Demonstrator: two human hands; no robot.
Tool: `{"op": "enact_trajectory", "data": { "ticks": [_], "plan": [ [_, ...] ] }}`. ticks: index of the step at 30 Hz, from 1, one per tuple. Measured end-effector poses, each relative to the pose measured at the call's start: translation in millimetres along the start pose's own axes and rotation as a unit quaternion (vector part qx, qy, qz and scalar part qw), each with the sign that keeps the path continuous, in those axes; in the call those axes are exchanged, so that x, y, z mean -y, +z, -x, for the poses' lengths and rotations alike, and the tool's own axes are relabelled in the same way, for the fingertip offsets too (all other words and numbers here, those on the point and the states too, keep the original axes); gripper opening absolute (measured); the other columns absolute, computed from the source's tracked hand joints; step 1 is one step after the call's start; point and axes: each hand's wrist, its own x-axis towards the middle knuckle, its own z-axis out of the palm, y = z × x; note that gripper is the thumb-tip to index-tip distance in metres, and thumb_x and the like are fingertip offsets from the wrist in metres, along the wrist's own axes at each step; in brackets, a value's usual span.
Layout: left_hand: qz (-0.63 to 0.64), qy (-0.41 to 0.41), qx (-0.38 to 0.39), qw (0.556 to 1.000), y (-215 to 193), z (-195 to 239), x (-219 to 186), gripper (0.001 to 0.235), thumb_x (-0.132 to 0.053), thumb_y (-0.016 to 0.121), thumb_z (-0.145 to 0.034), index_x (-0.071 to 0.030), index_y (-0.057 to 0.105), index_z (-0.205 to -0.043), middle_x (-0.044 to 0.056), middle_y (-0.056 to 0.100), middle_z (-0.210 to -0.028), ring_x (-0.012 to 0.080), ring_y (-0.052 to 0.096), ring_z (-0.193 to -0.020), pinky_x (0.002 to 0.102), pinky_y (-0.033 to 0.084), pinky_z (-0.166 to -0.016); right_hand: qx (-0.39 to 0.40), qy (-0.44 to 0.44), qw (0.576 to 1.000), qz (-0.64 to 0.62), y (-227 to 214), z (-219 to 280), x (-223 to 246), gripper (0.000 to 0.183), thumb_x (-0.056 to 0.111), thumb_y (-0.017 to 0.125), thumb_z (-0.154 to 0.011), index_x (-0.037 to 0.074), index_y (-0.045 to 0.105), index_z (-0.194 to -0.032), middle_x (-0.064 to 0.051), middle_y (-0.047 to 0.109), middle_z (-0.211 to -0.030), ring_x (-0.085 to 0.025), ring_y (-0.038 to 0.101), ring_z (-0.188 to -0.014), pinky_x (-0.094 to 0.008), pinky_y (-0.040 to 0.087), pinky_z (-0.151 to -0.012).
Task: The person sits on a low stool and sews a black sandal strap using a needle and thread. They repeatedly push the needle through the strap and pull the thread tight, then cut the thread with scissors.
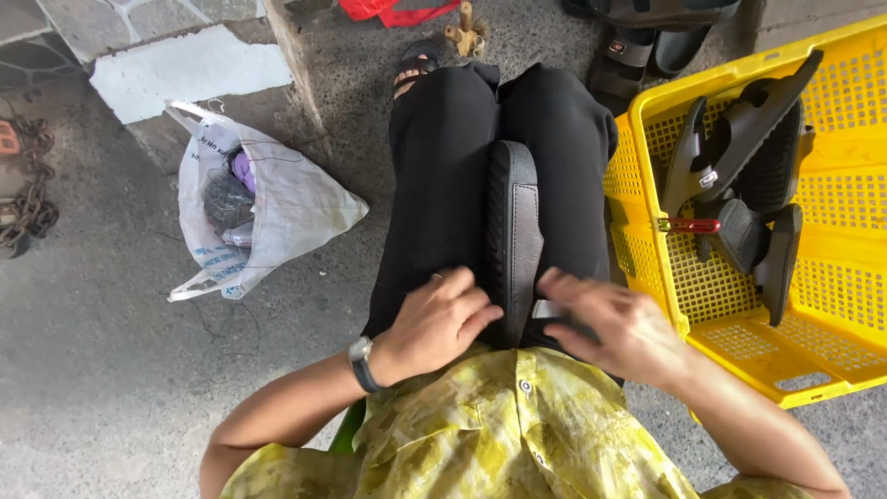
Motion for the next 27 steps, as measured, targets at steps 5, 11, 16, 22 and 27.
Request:
{"op": "enact_trajectory", "data": {
  "ticks": [5,11,16,22,27],
  "plan": [
    [0.508,0.010,-0.016,0.861,-21,-19,0,0.025,-0.022,0.048,-0.101,-0.013,0.071,-0.101,0.009,0.048,-0.117,0.0216,0.050,-0.108,0.037,0.041,-0.098,0.027,0.093,0.968,-0.230,-4,-6,24,0.020,0.001,0.064,-0.074,0.003,0.071,-0.092,0.001,0.044,-0.045,-0.017,0.068,-0.043,-0.026,0.053,-0.037],
    [0.611,-0.096,-0.093,0.780,-32,-81,13,0.044,-0.034,0.044,-0.096,-0.005,0.071,-0.077,0.007,0.057,-0.058,0.0040,0.046,-0.052,0.017,0.035,-0.042,0.001,0.144,0.957,-0.254,9,-23,12,0.016,0.003,0.066,-0.072,0.006,0.074,-0.087,0.004,0.050,-0.038,-0.008,0.050,-0.030,-0.022,0.043,-0.030],
    [0.467,-0.008,-0.141,0.873,-57,-85,34,0.043,-0.025,0.042,-0.102,-0.004,0.062,-0.070,0.007,0.056,-0.068,0.0168,0.048,-0.062,0.025,0.036,-0.056,0.010,0.096,0.983,-0.156,10,-24,15,0.017,0.010,0.065,-0.080,0.006,0.067,-0.096,-0.003,0.059,-0.057,-0.017,0.059,-0.043,-0.029,0.049,-0.040],
    [-0.019,0.129,-0.212,0.969,-65,-50,14,0.027,-0.013,0.067,-0.087,0.002,0.059,-0.110,0.021,0.054,-0.116,0.0421,0.051,-0.113,0.051,0.044,-0.092,0.006,-0.022,0.994,0.103,-1,-26,26,0.039,0.006,0.045,-0.091,0.017,0.063,-0.123,-0.003,0.056,-0.095,-0.022,0.064,-0.066,-0.033,0.054,-0.056],
    [0.107,0.092,-0.045,0.989,-26,-24,2,0.054,-0.023,0.079,-0.076,0.002,0.051,-0.116,0.014,0.052,-0.111,0.0309,0.059,-0.102,0.038,0.054,-0.084,0.019,-0.034,0.984,0.176,-2,-23,26,0.041,0.008,0.050,-0.089,0.023,0.064,-0.124,-0.003,0.055,-0.096,-0.020,0.064,-0.072,-0.031,0.055,-0.058]
  ]
}}
